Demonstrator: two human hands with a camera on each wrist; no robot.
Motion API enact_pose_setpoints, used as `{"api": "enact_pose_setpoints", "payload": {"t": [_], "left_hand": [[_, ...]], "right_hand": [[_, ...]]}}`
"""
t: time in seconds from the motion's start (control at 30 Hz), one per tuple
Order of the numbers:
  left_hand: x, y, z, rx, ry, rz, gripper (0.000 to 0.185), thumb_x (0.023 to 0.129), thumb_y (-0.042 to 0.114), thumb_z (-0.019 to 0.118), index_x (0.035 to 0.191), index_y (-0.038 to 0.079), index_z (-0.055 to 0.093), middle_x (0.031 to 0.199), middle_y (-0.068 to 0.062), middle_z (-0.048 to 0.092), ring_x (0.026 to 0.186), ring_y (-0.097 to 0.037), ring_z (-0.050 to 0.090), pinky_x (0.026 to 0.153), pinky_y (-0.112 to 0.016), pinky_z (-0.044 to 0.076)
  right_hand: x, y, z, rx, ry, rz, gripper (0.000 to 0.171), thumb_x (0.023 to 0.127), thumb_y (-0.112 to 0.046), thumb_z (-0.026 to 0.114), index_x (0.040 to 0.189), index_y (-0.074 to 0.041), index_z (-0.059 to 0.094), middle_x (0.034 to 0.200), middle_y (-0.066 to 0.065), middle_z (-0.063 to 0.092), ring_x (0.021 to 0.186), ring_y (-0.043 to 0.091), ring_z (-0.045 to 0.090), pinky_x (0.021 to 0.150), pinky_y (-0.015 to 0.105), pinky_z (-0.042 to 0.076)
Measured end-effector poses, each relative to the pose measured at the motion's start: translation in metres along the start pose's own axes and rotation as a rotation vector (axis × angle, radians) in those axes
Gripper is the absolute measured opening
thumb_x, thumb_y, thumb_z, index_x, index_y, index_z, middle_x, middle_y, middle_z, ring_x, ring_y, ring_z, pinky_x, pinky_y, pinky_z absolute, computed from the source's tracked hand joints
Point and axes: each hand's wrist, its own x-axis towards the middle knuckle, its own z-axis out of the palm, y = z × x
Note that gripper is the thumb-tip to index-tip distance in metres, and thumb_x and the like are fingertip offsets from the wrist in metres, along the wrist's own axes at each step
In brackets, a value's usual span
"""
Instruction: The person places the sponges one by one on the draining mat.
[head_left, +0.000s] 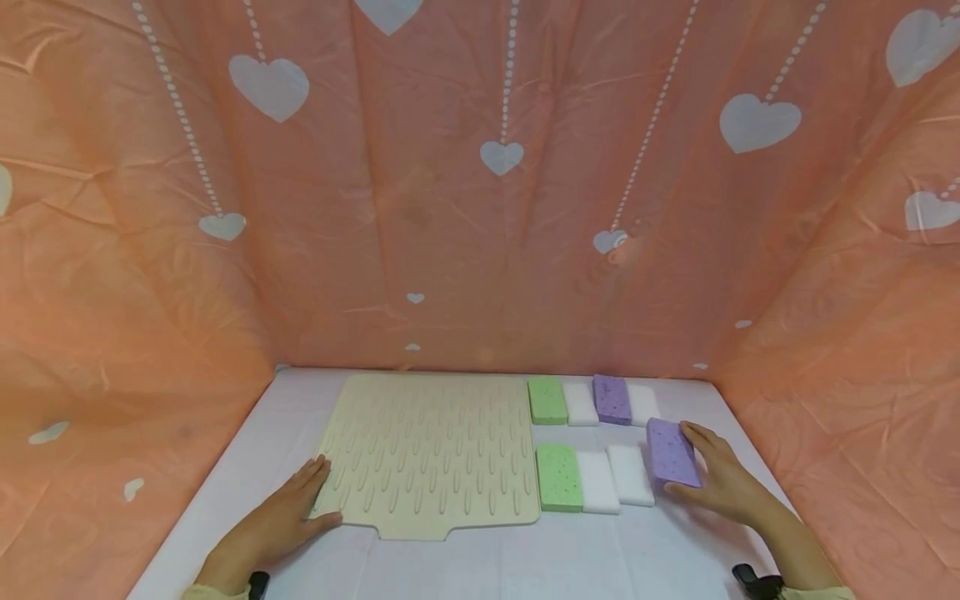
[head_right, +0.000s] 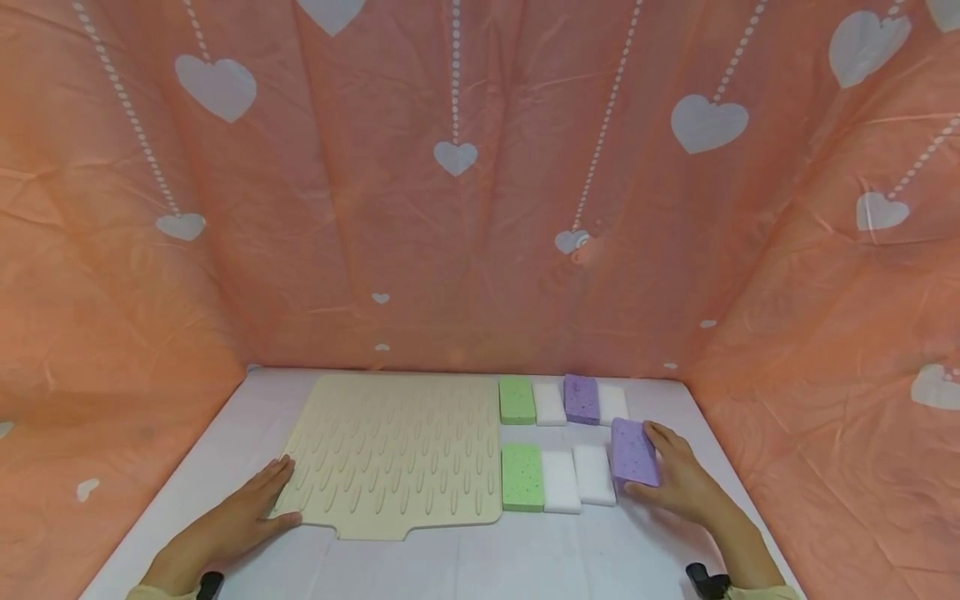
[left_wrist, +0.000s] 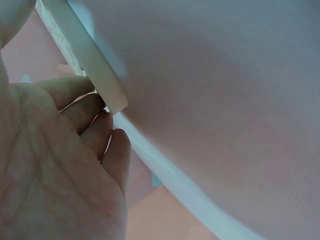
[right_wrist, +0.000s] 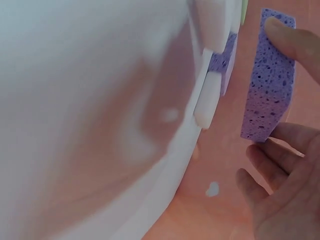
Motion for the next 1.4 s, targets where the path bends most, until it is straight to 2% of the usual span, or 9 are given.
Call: {"api": "enact_pose_setpoints", "payload": {"t": [0.1,0.2,0.27,0.33,0.67,0.93,1.23,1.4], "left_hand": [[-0.001,0.0,0.0,0.003,0.003,0.005,0.105,0.093,0.061,0.076,0.161,-0.009,0.038,0.168,-0.032,0.033,0.156,-0.054,0.029,0.118,-0.07,0.036],[-0.001,-0.001,0.001,0.015,0.012,0.014,0.105,0.093,0.061,0.075,0.16,-0.01,0.038,0.168,-0.033,0.034,0.155,-0.054,0.03,0.118,-0.069,0.037],[-0.001,-0.001,0.001,0.014,0.01,0.016,0.104,0.094,0.061,0.075,0.16,-0.01,0.038,0.168,-0.033,0.033,0.156,-0.054,0.029,0.118,-0.069,0.036],[-0.001,-0.001,0.001,0.007,0.007,0.011,0.104,0.094,0.061,0.075,0.161,-0.01,0.038,0.168,-0.032,0.033,0.156,-0.054,0.029,0.118,-0.069,0.036],[0.0,-0.001,0.001,-0.014,-0.015,-0.014,0.104,0.094,0.06,0.075,0.162,-0.009,0.037,0.17,-0.031,0.03,0.157,-0.053,0.027,0.12,-0.07,0.034],[0.0,0.001,-0.001,-0.051,-0.039,-0.036,0.104,0.094,0.058,0.076,0.163,-0.008,0.035,0.171,-0.031,0.028,0.158,-0.053,0.025,0.121,-0.071,0.031],[0.001,0.005,-0.003,-0.053,-0.044,-0.048,0.103,0.095,0.056,0.077,0.163,-0.009,0.034,0.171,-0.031,0.028,0.158,-0.053,0.024,0.121,-0.07,0.031],[0.0,0.005,-0.004,-0.051,-0.044,-0.051,0.103,0.094,0.055,0.077,0.162,-0.009,0.035,0.171,-0.032,0.029,0.158,-0.053,0.025,0.122,-0.071,0.03]], "right_hand": [[0.005,-0.008,0.004,0.013,0.006,-0.01,0.107,0.074,-0.028,0.098,0.152,0.018,0.041,0.152,0.038,0.043,0.137,0.06,0.04,0.116,0.062,0.038],[0.012,-0.018,0.008,0.026,-0.019,0.014,0.107,0.077,-0.029,0.097,0.153,0.019,0.039,0.154,0.038,0.041,0.14,0.06,0.038,0.116,0.068,0.038],[0.017,-0.026,0.012,0.036,-0.032,0.025,0.107,0.078,-0.029,0.096,0.153,0.02,0.039,0.155,0.038,0.04,0.141,0.06,0.037,0.109,0.076,0.038],[0.022,-0.034,0.015,0.04,-0.052,0.048,0.107,0.08,-0.03,0.096,0.154,0.019,0.037,0.157,0.037,0.039,0.143,0.059,0.035,0.11,0.077,0.037],[0.04,-0.067,0.04,0.099,-0.009,0.018,0.105,0.081,-0.029,0.096,0.155,0.018,0.038,0.158,0.036,0.04,0.143,0.055,0.039,0.111,0.071,0.041],[0.059,-0.087,0.059,0.108,-0.04,0.04,0.109,0.084,-0.036,0.095,0.158,0.016,0.034,0.162,0.038,0.034,0.149,0.058,0.034,0.116,0.073,0.037],[0.08,-0.111,0.08,0.12,-0.089,0.081,0.115,0.083,-0.044,0.094,0.164,0.009,0.031,0.169,0.029,0.032,0.155,0.051,0.032,0.12,0.068,0.037],[0.09,-0.125,0.09,0.117,-0.111,0.072,0.114,0.084,-0.043,0.093,0.164,0.008,0.031,0.17,0.028,0.032,0.156,0.049,0.032,0.119,0.065,0.039]]}}
